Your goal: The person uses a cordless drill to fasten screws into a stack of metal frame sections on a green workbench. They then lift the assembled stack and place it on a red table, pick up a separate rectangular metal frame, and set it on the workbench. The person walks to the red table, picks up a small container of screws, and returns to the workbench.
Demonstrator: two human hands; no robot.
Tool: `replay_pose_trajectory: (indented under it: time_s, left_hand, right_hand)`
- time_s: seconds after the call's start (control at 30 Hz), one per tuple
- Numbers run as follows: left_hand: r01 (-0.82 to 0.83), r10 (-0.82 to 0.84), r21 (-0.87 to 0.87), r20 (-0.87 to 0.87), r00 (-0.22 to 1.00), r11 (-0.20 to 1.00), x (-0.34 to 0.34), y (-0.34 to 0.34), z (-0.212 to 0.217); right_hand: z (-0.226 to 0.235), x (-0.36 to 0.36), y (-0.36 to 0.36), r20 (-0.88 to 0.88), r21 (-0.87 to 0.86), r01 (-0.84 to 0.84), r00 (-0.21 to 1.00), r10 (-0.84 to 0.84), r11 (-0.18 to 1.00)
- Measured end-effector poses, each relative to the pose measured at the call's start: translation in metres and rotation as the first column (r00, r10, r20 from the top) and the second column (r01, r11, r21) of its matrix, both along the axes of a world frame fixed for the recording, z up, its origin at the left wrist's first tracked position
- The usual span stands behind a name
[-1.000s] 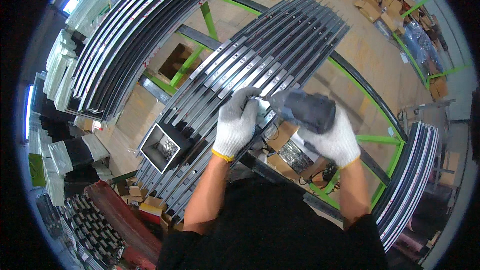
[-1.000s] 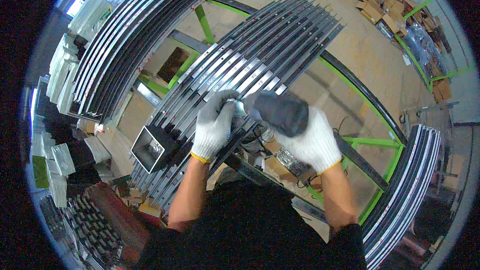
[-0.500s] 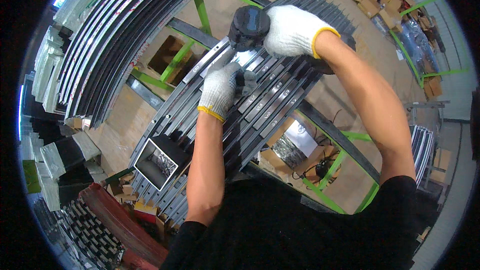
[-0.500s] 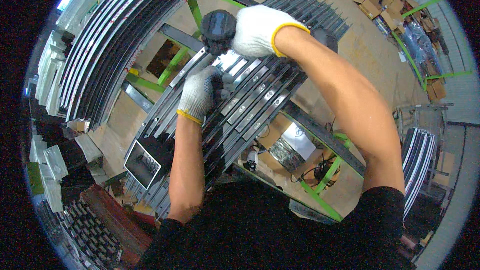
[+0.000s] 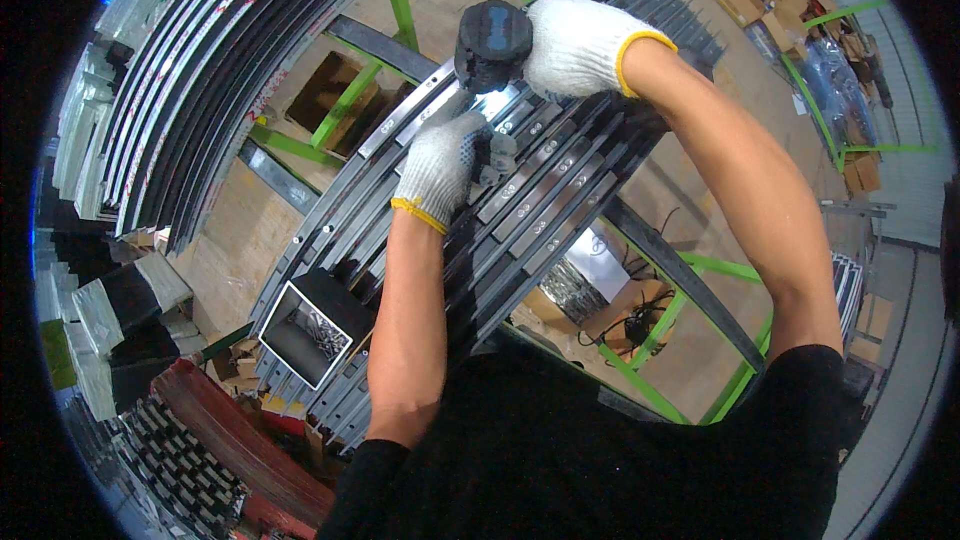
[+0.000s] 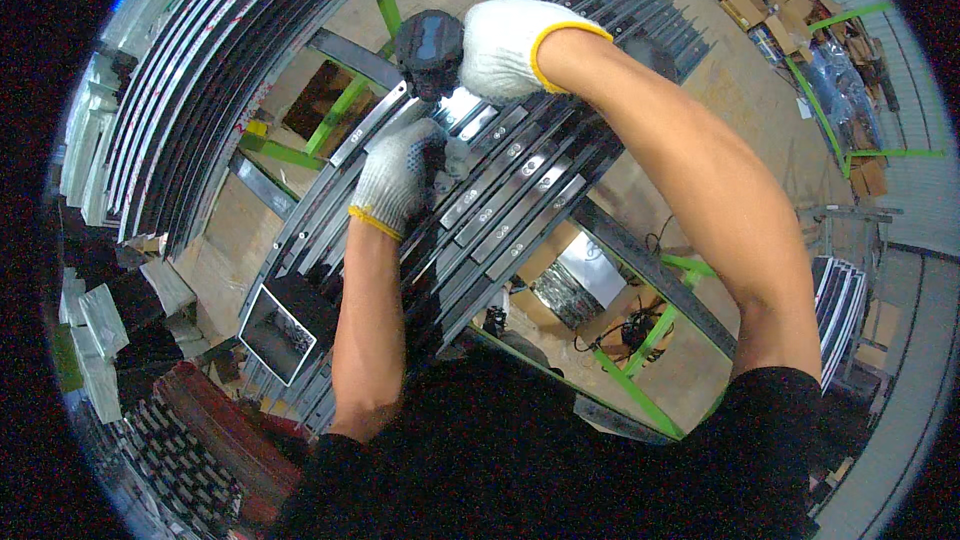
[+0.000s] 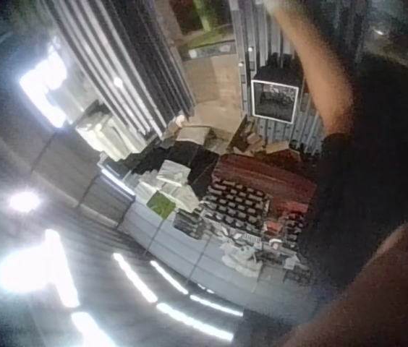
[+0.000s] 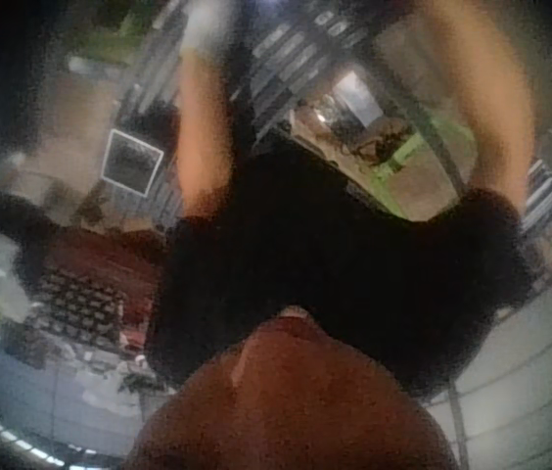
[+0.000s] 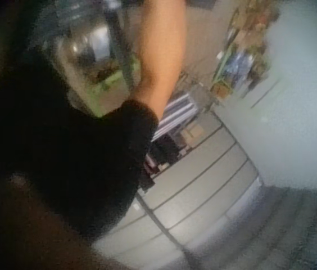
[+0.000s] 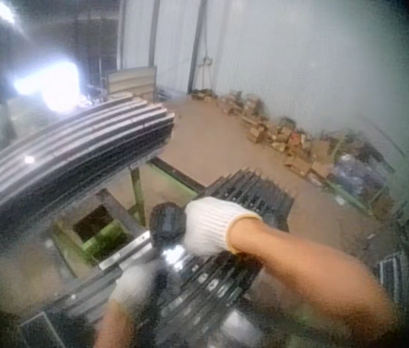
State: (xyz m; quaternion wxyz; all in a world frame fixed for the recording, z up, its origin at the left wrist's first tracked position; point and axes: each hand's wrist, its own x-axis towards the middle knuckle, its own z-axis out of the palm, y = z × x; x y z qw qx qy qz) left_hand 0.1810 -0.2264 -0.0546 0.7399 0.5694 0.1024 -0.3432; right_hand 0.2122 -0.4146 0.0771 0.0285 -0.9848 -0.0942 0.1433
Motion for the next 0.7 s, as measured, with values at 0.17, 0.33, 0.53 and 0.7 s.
replay_pose_trajectory:
  time_s: [0.17,0.33,0.53,0.7]
  left_hand:
    - [-0.175,0.117,0.229,0.247,0.962,0.957,0.007,0.002,0.025]
    - [-0.292,0.025,0.29,0.669,0.743,0.911,0.032,0.001,0.059]
    - [-0.226,-0.002,0.274,0.642,0.767,0.935,0.037,-0.006,0.07]
    - [-0.234,0.017,0.273,0.616,0.788,0.933,0.037,-0.004,0.062]
  right_hand:
    - [0.006,0.006,0.009,-0.026,-0.078,-0.033,0.999,0.032,0.996]
    - [0.005,0.013,0.008,-0.046,-0.097,-0.071,0.997,0.067,0.993]
    - [0.002,0.013,0.007,0.026,-0.096,-0.108,0.993,0.111,0.989]
    - [0.033,0.025,0.005,-0.334,-0.139,-0.2,0.931,0.144,0.97]
